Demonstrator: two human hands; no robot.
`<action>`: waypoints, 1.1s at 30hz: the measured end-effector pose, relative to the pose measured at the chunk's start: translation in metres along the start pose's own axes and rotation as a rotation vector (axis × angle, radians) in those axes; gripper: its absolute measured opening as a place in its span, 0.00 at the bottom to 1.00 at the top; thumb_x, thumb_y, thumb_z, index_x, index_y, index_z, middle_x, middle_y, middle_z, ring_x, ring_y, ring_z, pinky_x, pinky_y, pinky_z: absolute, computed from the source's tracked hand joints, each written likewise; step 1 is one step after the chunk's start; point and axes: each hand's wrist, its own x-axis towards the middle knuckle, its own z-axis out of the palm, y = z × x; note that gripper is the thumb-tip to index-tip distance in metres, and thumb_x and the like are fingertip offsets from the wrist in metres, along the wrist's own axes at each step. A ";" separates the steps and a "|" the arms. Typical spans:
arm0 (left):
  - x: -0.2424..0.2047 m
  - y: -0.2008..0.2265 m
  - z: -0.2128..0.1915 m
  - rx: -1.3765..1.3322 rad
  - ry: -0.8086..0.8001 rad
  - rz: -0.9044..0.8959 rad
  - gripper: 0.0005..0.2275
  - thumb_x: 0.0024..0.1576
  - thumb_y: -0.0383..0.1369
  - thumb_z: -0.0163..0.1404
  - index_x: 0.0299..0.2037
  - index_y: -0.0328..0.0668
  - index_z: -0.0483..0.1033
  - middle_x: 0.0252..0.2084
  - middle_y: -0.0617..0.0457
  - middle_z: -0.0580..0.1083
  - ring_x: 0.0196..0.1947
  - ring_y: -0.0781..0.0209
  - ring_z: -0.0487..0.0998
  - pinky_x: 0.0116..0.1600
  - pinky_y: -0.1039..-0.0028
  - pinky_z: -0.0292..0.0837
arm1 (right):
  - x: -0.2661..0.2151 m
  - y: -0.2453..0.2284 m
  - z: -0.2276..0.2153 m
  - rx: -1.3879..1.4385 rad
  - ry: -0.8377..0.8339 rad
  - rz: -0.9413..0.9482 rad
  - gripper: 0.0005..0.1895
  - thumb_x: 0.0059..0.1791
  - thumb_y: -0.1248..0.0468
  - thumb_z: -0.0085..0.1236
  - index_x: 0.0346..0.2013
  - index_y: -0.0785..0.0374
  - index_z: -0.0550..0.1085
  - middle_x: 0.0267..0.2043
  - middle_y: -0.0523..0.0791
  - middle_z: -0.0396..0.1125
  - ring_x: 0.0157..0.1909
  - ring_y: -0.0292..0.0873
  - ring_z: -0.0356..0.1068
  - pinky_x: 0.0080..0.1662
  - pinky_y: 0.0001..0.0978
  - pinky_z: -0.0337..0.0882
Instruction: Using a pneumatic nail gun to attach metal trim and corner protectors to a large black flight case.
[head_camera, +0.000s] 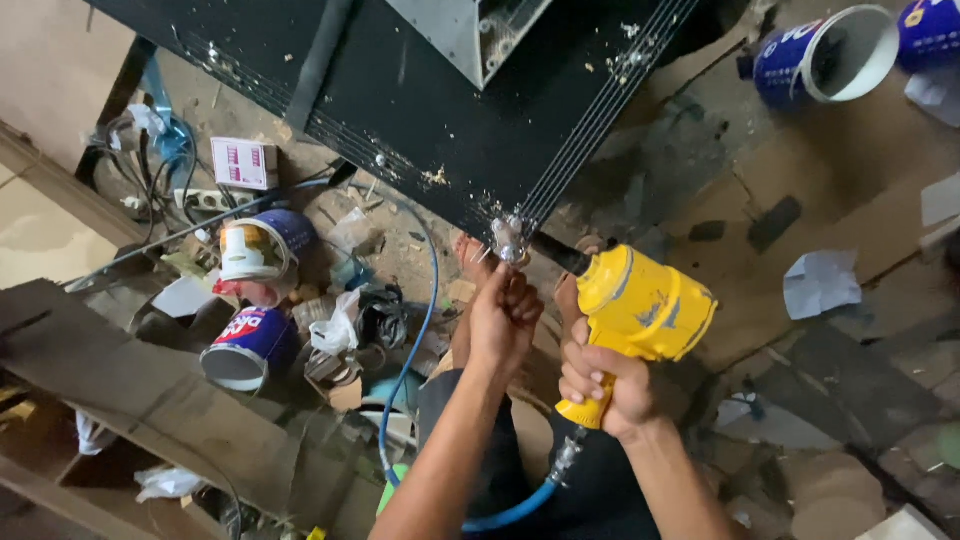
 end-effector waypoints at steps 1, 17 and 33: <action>0.004 -0.001 -0.005 0.001 0.006 -0.001 0.11 0.62 0.35 0.42 0.26 0.48 0.60 0.21 0.67 0.45 0.17 0.76 0.44 0.25 0.85 0.41 | -0.001 0.001 0.000 0.004 0.003 0.004 0.03 0.48 0.69 0.43 0.35 0.61 0.65 0.14 0.35 0.42 0.12 0.31 0.52 0.27 0.36 0.64; 0.026 -0.006 0.004 -0.063 0.097 -0.106 0.06 0.57 0.35 0.41 0.30 0.48 0.62 0.23 0.64 0.54 0.20 0.73 0.56 0.28 0.82 0.51 | -0.005 -0.008 0.037 -0.023 0.055 -0.025 0.14 0.47 0.66 0.47 0.18 0.54 0.59 0.14 0.34 0.43 0.14 0.32 0.52 0.31 0.31 0.61; 0.052 -0.099 0.065 -0.176 0.031 -0.176 0.11 0.62 0.38 0.43 0.32 0.44 0.73 0.31 0.49 0.73 0.32 0.59 0.72 0.44 0.76 0.67 | -0.107 -0.044 0.070 -0.713 0.884 -0.253 0.10 0.42 0.64 0.59 0.35 0.59 0.68 0.19 0.45 0.58 0.18 0.40 0.59 0.28 0.37 0.67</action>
